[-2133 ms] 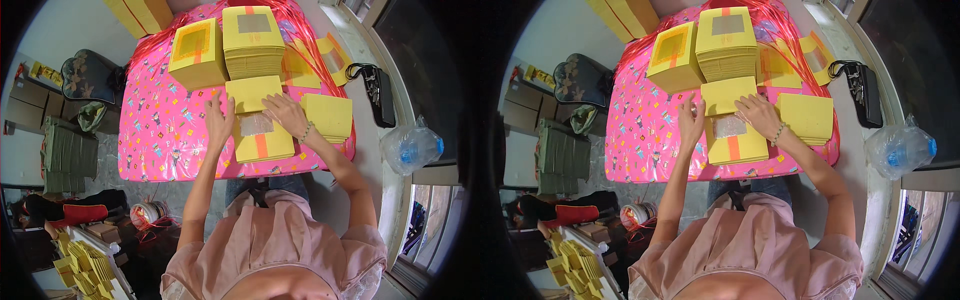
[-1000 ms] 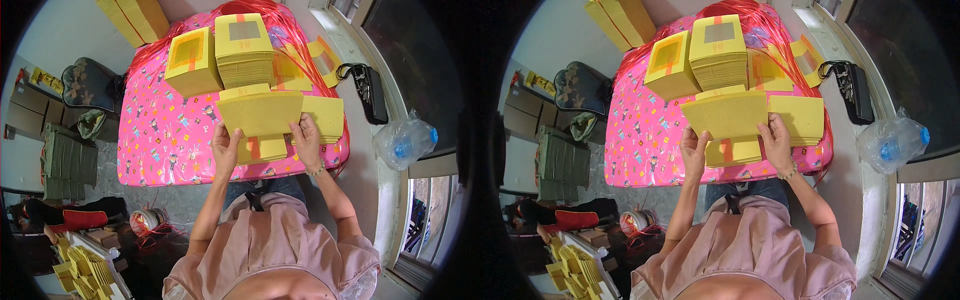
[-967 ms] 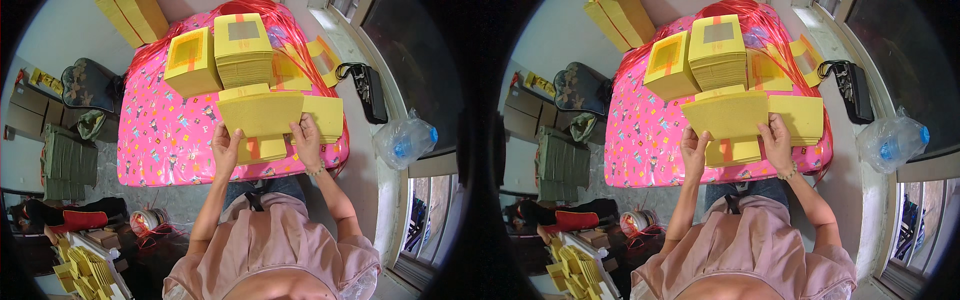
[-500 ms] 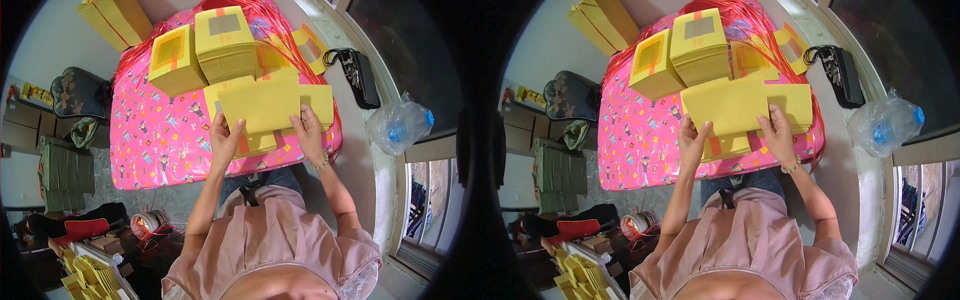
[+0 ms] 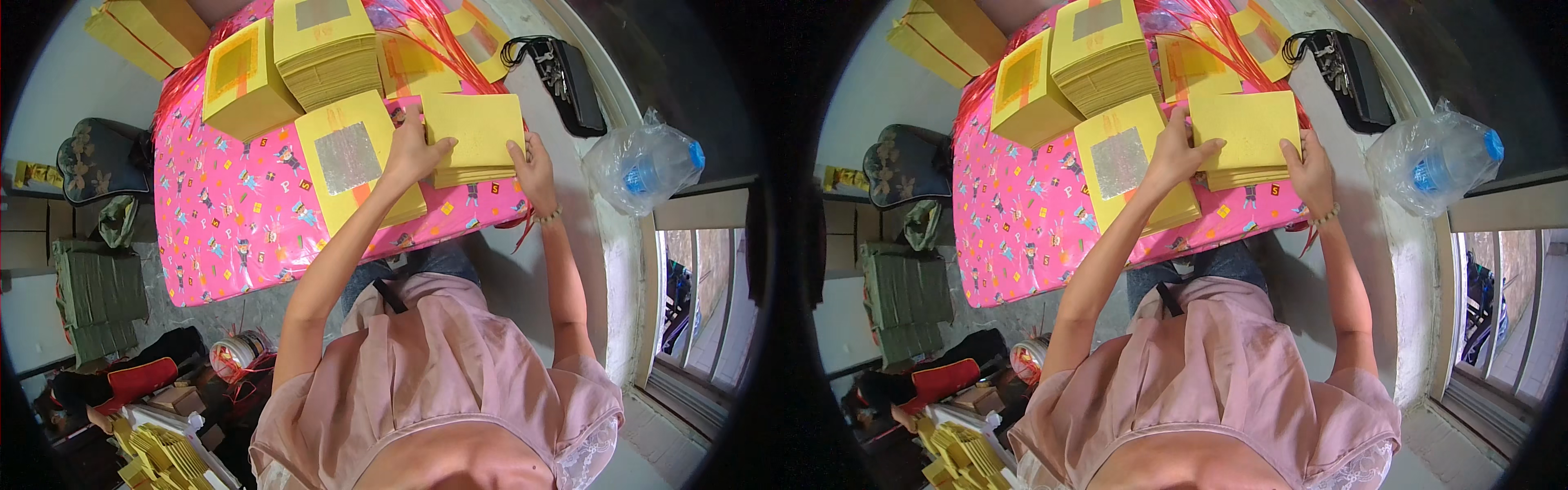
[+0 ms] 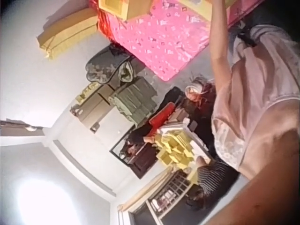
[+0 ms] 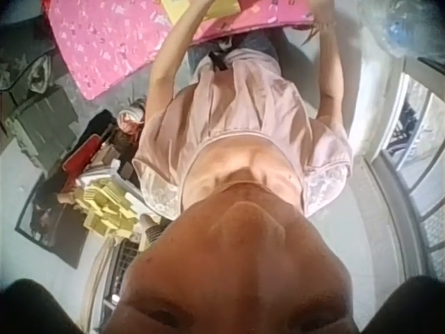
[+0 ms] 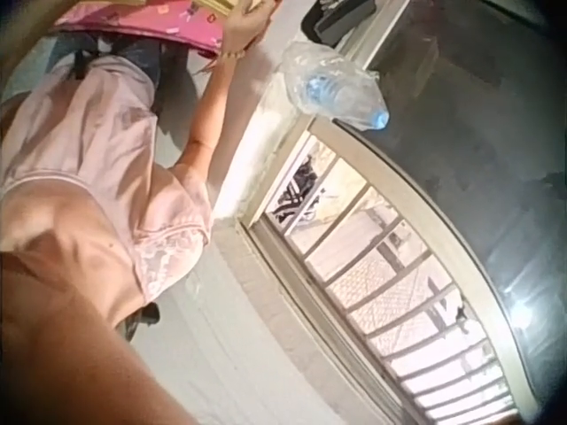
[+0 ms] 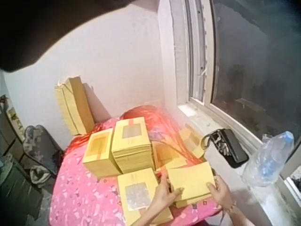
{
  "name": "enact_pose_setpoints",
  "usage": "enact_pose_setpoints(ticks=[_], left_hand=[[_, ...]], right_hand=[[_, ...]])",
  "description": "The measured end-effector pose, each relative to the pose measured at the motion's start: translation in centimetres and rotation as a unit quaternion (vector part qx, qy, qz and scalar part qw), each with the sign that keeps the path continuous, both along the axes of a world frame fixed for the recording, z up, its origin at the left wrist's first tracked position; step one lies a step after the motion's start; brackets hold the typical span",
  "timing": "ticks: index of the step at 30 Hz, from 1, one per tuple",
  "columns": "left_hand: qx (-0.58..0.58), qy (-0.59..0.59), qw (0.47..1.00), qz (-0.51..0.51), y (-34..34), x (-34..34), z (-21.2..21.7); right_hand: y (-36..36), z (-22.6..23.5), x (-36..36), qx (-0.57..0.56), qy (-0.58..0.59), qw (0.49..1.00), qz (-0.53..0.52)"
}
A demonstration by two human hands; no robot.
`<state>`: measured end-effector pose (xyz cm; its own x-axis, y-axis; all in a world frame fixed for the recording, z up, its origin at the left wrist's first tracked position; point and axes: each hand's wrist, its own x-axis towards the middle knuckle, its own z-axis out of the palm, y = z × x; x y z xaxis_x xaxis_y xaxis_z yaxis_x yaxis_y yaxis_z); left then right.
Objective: Stacking and organizing yellow ritual papers with foil squares on a table.
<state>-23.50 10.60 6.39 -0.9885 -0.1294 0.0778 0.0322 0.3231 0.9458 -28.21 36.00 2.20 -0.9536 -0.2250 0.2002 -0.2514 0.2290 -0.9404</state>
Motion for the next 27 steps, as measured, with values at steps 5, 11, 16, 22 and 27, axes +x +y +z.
enact_pose_setpoints(ticks=[5, 11, 16, 22, 27], left_hand=[[-0.125, -0.089, 0.988, -0.01, 1.1, -1.3, -0.9], [-0.16, -0.121, 0.98, -0.006, 1.5, -1.5, -1.7], [-0.176, -0.116, 0.977, -0.014, 1.9, -1.4, -1.4], [-0.197, -0.122, 0.973, -0.012, 2.0, -1.2, -1.3], [-0.211, -0.13, 0.969, -0.019, 1.9, -1.3, -1.3]], right_hand=[[1.3, -4.2, -1.5, 0.1, -0.017, 0.994, -0.031], [0.4, -2.7, -1.0, 0.096, -0.089, 0.991, -0.04], [0.8, -2.2, -0.9, 0.089, -0.104, 0.99, -0.033], [0.6, -1.9, -0.4, 0.242, 0.119, 0.961, -0.055], [-1.8, 1.9, 0.4, 0.357, 0.274, 0.888, -0.095]])
